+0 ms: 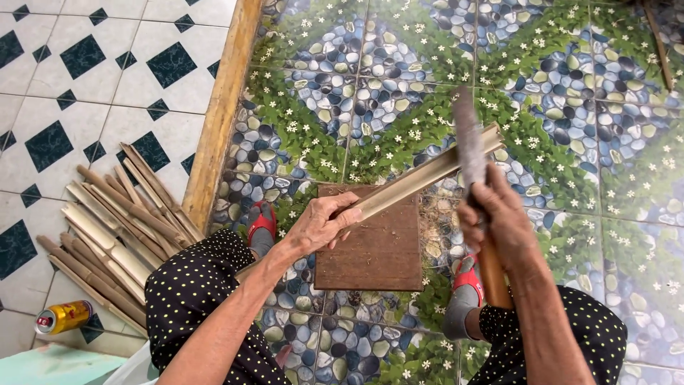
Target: A person sits on the floor and uses a large knife to shave and shape a bamboo stick over a wooden block.
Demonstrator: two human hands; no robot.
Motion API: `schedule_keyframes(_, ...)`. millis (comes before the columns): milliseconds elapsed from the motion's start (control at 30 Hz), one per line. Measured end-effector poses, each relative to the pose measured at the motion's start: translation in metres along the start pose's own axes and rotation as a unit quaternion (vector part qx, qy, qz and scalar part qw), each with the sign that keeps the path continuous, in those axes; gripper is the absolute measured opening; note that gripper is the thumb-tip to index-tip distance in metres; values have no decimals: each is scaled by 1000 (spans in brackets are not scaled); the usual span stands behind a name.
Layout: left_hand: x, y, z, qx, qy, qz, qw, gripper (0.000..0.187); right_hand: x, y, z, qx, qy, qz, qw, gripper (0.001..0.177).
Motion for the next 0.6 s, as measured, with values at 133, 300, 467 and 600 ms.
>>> schedule_keyframes(133, -1, -4, 4, -6, -9, 9, 1000, 20, 22, -20, 6, -57, -48, -5, 997, 51)
schedule_keyframes(300, 0, -9, -2, -67, -22, -74, 995, 38, 30, 15, 14, -88, -12, -51, 995, 17)
schedule_keyframes(467, -12, 4, -8, -77, 15, -12, 997, 22, -7, 80, 7, 71, 81, 90, 990, 43)
schedule_keyframes(600, -15, 7, -2, -63, 10, 8, 998, 22, -25, 81, 4, 122, 117, 75, 983, 69)
Point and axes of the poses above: each hand's wrist, its own z-axis away from the middle knuckle, its own y-axis out of the palm, x = y × z, the point moved 3 cm from there along -z, towards the middle knuckle, and after that the axes turned 15 degrees about x, right-handed, at the moved point
